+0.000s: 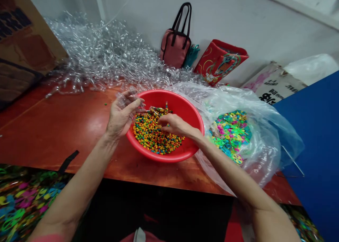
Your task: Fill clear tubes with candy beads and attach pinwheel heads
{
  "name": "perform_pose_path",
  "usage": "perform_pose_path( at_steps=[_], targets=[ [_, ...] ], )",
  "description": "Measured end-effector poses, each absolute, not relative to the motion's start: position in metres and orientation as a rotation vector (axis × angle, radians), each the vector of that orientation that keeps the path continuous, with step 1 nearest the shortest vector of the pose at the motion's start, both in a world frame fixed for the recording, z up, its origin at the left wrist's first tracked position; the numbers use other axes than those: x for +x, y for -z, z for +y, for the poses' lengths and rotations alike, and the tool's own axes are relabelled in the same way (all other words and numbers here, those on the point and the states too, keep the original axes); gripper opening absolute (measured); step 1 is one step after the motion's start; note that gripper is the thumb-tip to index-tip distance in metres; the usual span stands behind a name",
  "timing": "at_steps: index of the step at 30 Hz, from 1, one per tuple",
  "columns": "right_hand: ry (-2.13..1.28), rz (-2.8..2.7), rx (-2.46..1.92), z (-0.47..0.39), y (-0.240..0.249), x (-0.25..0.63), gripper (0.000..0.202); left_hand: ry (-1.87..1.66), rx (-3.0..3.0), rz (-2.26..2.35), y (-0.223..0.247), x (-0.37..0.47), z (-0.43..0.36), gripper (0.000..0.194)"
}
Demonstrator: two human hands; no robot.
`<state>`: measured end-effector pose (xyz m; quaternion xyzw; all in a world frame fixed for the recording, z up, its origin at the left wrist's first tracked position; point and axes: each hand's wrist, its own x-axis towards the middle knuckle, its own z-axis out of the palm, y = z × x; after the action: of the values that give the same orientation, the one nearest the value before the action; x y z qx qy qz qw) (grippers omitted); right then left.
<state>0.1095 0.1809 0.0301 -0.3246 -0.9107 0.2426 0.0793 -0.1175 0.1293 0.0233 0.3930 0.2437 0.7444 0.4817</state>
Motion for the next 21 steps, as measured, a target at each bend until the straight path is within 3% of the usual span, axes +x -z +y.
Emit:
perform_pose_path(
  at_steps=[4,11,15,21],
  targets=[
    [-0.551,-3.117,-0.788,0.166,-0.017,0.063,0.014,-1.807,0.964,0.594,-0.025,-0.118,0.128,0.039],
    [-1.039,-2.755,-0.685,0.169,-0.028,0.050,0.012,-1.792,0.929,0.579,-0.024,-0.119,0.126,0.040],
    [-1.293,-2.343,-0.761,0.192,-0.036,0.093,0.026,-1.778,0.903,0.575,-0.023,-0.118,0.126,0.046],
    [-1.020,-2.188,-0.942,0.241,-0.027,0.129,0.018,-1.773,0.920,0.585,-0.026,-0.117,0.126,0.051]
  ],
)
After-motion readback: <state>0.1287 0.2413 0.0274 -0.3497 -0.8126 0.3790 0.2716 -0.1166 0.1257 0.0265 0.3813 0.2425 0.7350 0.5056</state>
